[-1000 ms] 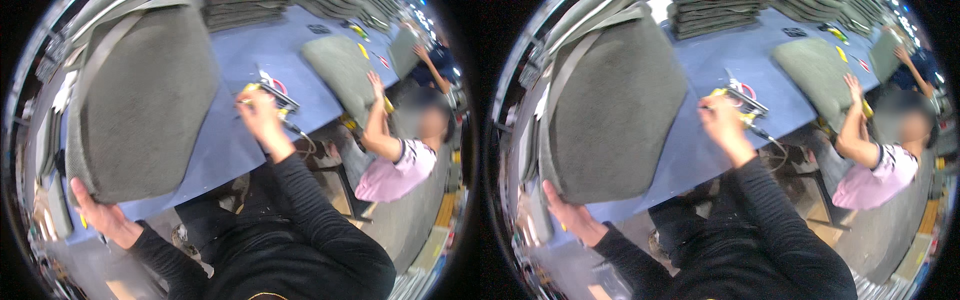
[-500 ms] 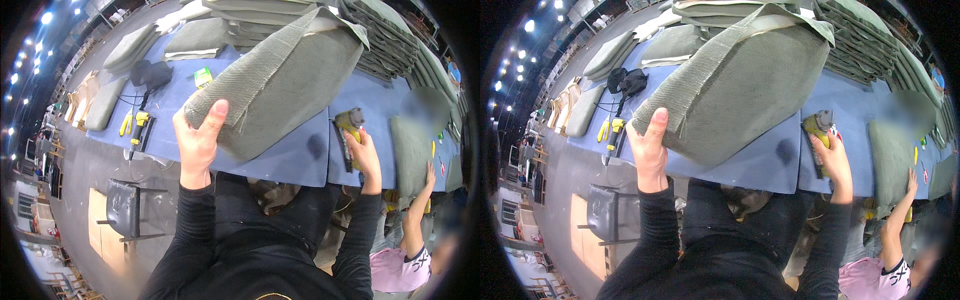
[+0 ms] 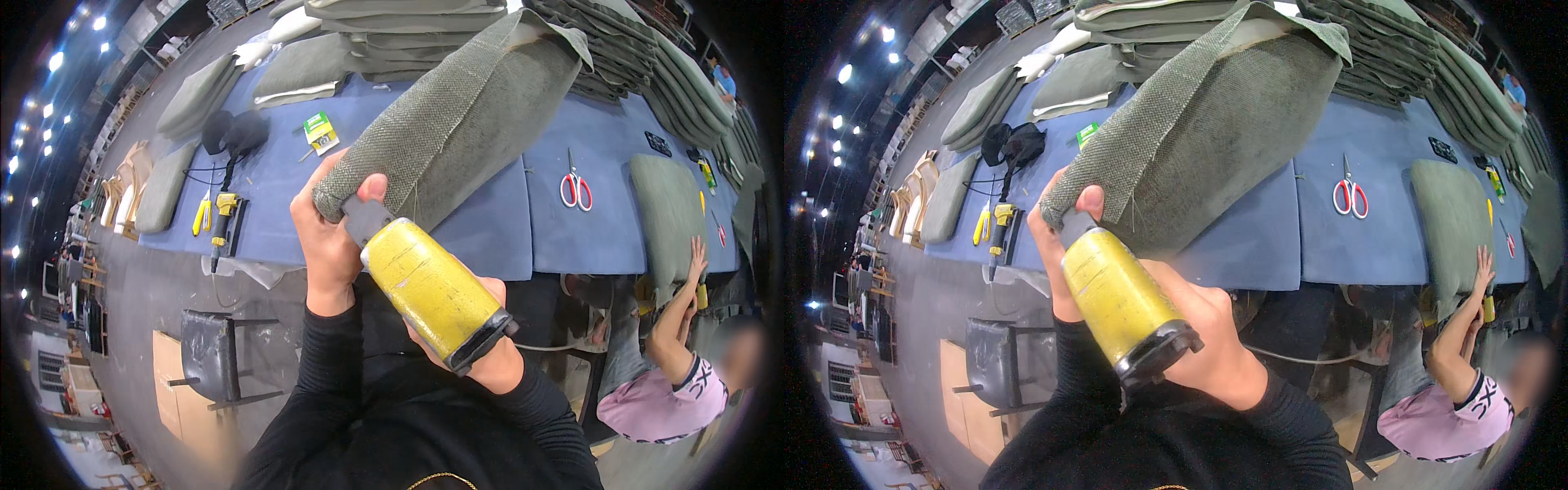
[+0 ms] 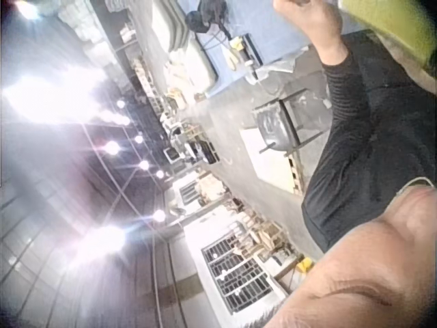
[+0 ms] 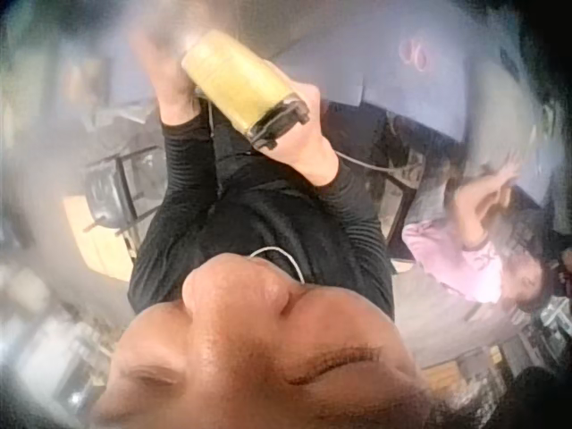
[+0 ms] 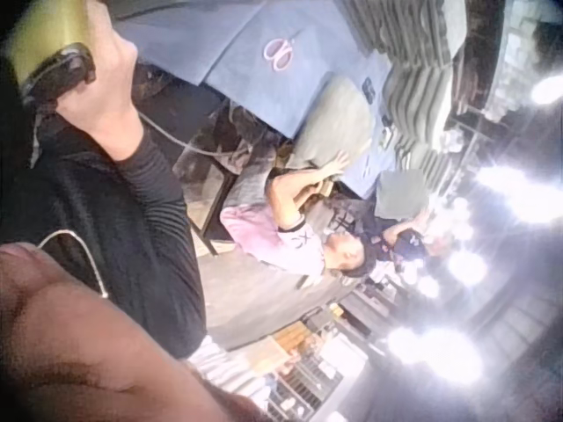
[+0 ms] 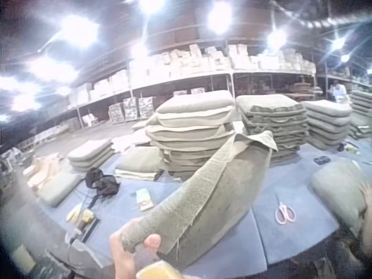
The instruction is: The person staples fabric onto cushion foam using a yellow pneumatic staple gun. They repeatedly pull fabric taut, staple edges, and use a screwdriver to pry or adjust seams. The person handles multiple cushions, flipping and repositioning them on the table while coworkers work nearby.
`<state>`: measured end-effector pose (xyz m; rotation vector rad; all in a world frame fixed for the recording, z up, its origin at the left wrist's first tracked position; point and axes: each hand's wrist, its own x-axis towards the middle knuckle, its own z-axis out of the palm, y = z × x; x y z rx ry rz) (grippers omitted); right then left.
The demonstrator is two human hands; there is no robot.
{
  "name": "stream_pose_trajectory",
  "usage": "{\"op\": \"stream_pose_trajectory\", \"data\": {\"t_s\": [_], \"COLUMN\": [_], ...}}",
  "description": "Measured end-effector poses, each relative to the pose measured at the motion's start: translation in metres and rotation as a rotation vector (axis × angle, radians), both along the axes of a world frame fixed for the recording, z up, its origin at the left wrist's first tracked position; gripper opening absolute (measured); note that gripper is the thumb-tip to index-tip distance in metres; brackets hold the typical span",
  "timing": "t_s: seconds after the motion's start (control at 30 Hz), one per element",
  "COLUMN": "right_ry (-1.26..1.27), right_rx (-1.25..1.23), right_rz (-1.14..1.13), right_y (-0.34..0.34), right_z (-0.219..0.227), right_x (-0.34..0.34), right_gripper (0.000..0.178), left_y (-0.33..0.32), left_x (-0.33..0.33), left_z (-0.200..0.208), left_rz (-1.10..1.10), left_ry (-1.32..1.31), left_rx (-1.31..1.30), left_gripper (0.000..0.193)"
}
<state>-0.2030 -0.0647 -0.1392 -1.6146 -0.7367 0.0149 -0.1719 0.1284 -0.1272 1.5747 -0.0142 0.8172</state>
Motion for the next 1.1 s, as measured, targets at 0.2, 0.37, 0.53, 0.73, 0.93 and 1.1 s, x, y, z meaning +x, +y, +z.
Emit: {"op": "stream_pose_trajectory", "data": {"t_s": [0.2,0.37,0.53,0.73,0.93,1.1], "right_ry": [-0.187,-0.222,-0.441,-0.348,-0.333,-0.322], "right_rx": [0.076,-0.098,-0.106,-0.059,-0.169,-0.245], "right_rz": [-0.070,-0.124,-0.130,-0.066,0.002,0.051], "right_y": [0.001,-0.008,-0.008,-0.017,-0.022,-0.033], "right_z": [-0.002,-0.008,-0.008,-0.007,-0.003,0.004], "right_x": [-0.004,-0.015,-0.007,-0.006,-0.009,0.000], "right_gripper": [0.035,0.031,0.057,0.053,0.054,0.053], "left_y": [0.000,-0.003,-0.001,-0.006,-0.007,-0.001], "left_x": [0.001,-0.002,-0.002,-0.007,-0.026,-0.030], "left_z": [-0.005,-0.003,-0.004,0.000,0.021,0.034], "left_rz": [-0.089,-0.117,-0.125,-0.131,-0.140,-0.151], "left_ry": [-0.042,-0.038,-0.084,0.001,0.159,0.307], "left_rx": [0.005,0.018,0.043,0.012,0.077,0.230], "left_gripper": [0.051,0.044,0.040,0.039,0.041,0.045]}}
